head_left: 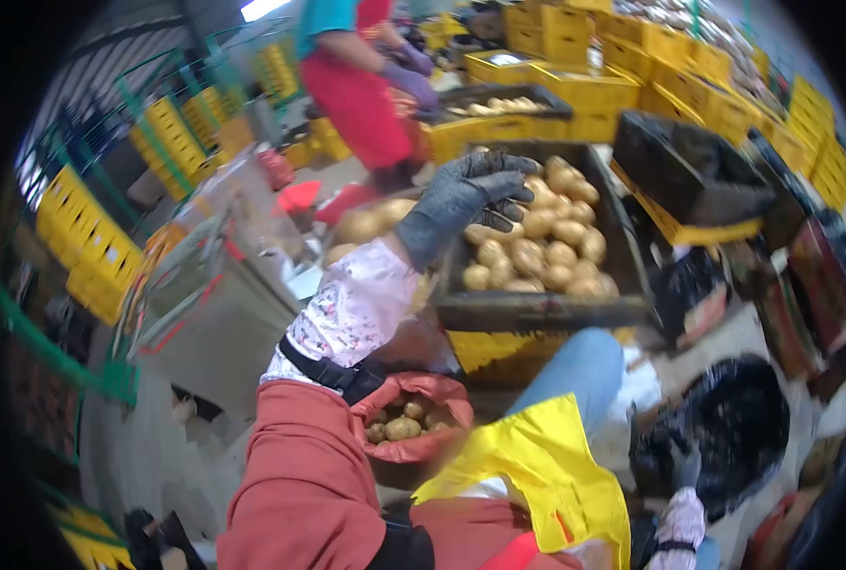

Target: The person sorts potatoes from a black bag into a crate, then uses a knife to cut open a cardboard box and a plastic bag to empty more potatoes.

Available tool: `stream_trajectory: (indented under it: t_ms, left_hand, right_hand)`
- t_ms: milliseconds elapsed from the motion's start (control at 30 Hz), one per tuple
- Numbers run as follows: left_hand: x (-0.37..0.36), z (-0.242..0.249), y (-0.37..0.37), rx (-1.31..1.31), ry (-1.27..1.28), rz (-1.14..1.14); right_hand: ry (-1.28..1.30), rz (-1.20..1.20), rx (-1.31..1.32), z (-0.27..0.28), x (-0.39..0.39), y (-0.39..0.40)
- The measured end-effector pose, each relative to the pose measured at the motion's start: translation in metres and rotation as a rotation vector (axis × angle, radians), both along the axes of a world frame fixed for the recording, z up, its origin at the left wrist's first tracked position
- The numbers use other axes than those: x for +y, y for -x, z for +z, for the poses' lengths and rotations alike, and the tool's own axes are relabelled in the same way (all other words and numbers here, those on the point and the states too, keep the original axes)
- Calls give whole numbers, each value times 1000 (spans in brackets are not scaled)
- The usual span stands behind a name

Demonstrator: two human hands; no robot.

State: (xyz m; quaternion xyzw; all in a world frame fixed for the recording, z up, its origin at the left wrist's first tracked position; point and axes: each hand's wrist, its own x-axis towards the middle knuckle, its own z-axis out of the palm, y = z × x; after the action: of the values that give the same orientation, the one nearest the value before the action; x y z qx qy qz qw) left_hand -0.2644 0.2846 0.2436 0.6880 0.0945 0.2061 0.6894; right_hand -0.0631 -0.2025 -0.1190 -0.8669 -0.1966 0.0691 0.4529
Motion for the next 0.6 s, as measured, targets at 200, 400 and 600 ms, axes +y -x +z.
stream_trajectory:
  t_ms: [200,400,600]
  left_hand:
    - [-103,-45,-73,162,-81,-373]
    - [-182,-142,-139,315,-191,-768]
    - [-252,-241,-201,472,-584,-798]
  right_hand:
    - [299,-247,-86,22,11,13]
    - [211,-430,-388,-2,8,2]
    - [-1155,-658,371,-38,-30,-24]
